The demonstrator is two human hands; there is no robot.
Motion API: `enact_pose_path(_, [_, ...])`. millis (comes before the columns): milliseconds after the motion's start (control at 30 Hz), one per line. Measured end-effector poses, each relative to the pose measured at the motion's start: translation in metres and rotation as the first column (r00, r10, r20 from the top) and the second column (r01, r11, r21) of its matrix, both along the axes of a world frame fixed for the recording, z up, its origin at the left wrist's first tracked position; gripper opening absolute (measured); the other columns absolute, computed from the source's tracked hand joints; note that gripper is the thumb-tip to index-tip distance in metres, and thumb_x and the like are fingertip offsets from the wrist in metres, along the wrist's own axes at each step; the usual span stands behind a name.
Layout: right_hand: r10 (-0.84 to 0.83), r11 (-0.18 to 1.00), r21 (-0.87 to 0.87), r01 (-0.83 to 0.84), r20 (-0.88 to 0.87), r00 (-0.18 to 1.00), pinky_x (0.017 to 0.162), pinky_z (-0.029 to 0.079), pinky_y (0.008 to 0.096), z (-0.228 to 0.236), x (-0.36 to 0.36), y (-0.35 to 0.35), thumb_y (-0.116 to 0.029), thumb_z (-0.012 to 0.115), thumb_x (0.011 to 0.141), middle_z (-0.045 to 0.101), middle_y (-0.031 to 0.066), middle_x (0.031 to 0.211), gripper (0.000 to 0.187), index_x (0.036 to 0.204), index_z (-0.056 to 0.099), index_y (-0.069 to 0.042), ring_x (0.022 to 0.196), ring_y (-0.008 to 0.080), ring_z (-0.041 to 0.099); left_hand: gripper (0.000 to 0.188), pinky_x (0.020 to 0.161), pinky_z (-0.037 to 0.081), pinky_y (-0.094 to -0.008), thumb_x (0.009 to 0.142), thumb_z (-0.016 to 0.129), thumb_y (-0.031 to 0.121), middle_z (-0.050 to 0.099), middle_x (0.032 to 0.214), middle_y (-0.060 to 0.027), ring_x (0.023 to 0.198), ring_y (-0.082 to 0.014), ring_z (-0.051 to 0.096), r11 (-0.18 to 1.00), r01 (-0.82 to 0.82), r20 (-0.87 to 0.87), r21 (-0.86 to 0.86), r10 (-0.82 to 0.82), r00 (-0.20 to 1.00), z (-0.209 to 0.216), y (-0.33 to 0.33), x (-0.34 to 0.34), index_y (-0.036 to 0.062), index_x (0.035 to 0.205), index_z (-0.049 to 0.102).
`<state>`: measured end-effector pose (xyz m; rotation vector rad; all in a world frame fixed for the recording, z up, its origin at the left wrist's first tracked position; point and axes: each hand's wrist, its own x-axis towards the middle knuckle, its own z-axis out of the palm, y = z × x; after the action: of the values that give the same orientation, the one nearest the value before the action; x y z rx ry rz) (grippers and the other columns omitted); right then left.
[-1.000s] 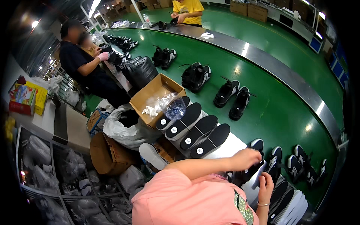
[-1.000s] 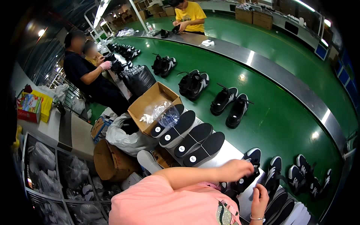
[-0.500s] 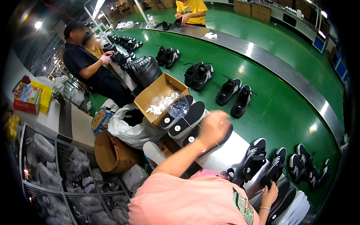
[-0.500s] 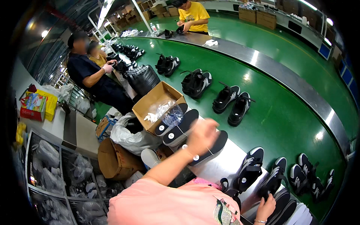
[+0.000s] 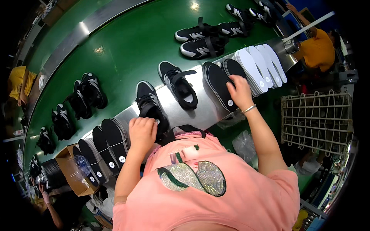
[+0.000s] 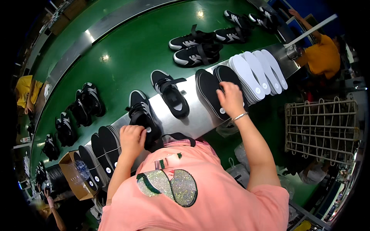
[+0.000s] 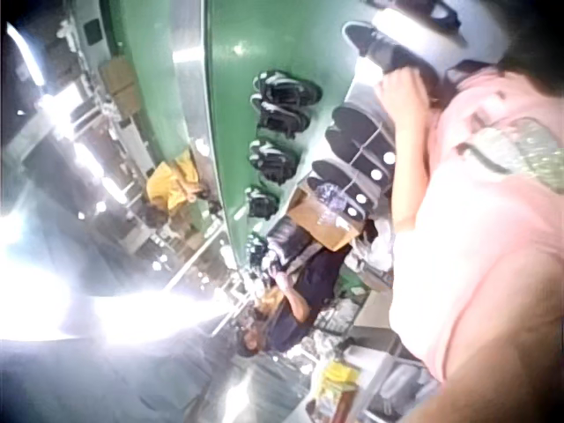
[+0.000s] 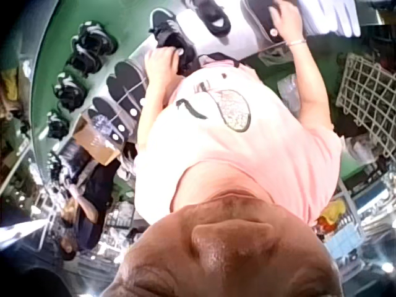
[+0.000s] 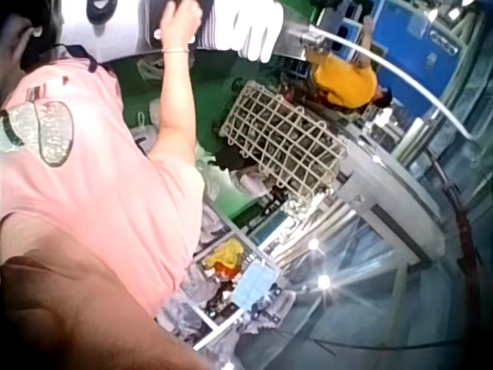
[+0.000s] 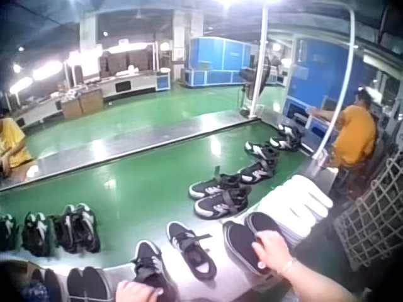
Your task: The person picks up black shoes from a conveyor belt, looks at them while turning them over, and places them back onto the belt or a nearby metal surface.
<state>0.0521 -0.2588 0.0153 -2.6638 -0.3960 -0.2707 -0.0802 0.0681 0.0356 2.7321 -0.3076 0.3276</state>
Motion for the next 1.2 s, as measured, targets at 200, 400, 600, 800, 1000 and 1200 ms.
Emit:
enact_pose_path(200, [-0.306, 0.904, -0.343, 0.254, -0.107, 0.946, 0.074, 0.042, 0.0428, -0.002, 0.001, -0.020, -0.029, 0.066, 0.067, 0.050, 0.0111, 0.100, 0.036, 0.093, 0.052, -0.009, 0.096, 0.0289, 0.047, 0.036, 0.078, 0.039, -0.0362, 0.067, 0.065, 0.012, 0.053, 0.098, -0.0139, 0.090, -0.0313, 0.050, 0.948, -0.028, 0.082, -0.316, 0.056, 0.995, 0.019, -0.024, 0.030, 0.0029, 0.097, 0.049])
enact_pose_path(400, [-0.399, 0.854, -0.420, 0.306, -0.152, 0.904, 0.070, 0.041, 0.0428, 0.004, 0.002, -0.030, -0.029, 0.068, 0.065, 0.054, 0.0080, 0.090, 0.035, 0.090, 0.052, -0.011, 0.090, 0.0272, 0.051, 0.071, 0.092, 0.028, -0.0387, 0.059, 0.069, 0.017, 0.038, 0.118, -0.0165, 0.112, -0.0303, 0.035, 0.992, -0.103, -0.041, -0.073, 0.100, 0.994, -0.018, -0.072, 0.095, 0.0034, 0.119, 0.035])
enact_pose_path(600, [-0.231, 0.962, 0.087, 0.258, -0.241, 0.943, 0.060, 0.041, 0.0287, 0.036, -0.004, -0.035, -0.021, 0.064, 0.069, 0.054, 0.0067, 0.075, 0.020, 0.077, 0.056, -0.005, 0.069, 0.0177, 0.052, 0.028, 0.078, 0.038, -0.0379, 0.065, 0.059, 0.010, 0.051, 0.091, -0.0155, 0.089, -0.0304, 0.048, 0.927, 0.000, -0.077, -0.374, -0.031, 0.997, -0.036, -0.073, 0.113, 0.0027, 0.090, 0.046])
enact_pose_path(800, [0.409, 0.799, 0.533, 0.278, -0.821, 0.400, 0.048, 0.033, 0.0204, 0.096, -0.032, 0.030, -0.017, 0.054, 0.073, 0.049, -0.0025, 0.058, 0.020, 0.062, 0.055, -0.001, 0.055, 0.0042, 0.043, 0.022, 0.065, 0.042, -0.0423, 0.074, 0.056, 0.012, 0.057, 0.076, -0.0203, 0.075, -0.0376, 0.055, 0.669, -0.282, -0.317, -0.687, 0.073, 0.946, -0.031, -0.078, 0.107, 0.0000, 0.089, 0.045])
enact_pose_path(1000, [0.288, 0.957, 0.291, -0.007, -0.942, 0.169, 0.051, 0.036, 0.0216, 0.078, -0.018, 0.072, -0.014, 0.055, 0.071, 0.050, -0.0002, 0.058, 0.017, 0.068, 0.059, 0.002, 0.057, 0.0062, 0.045, 0.022, 0.068, 0.043, -0.0366, 0.074, 0.057, 0.011, 0.059, 0.079, -0.0172, 0.077, -0.0340, 0.057, 0.602, -0.253, -0.311, -0.757, 0.009, 0.950, -0.052, -0.075, 0.105, 0.0008, 0.092, 0.050])
enact_pose_path(1200, [0.457, 0.866, 0.473, 0.161, -0.880, 0.127, 0.054, 0.040, 0.0243, 0.080, -0.008, 0.047, -0.011, 0.055, 0.069, 0.053, 0.0053, 0.063, 0.013, 0.074, 0.059, 0.000, 0.058, 0.0154, 0.051, 0.021, 0.067, 0.044, -0.0323, 0.076, 0.056, 0.009, 0.059, 0.078, -0.0170, 0.075, -0.0306, 0.058, 0.704, -0.337, -0.393, -0.626, 0.090, 0.915, -0.034, -0.082, 0.099, 0.0019, 0.094, 0.049])
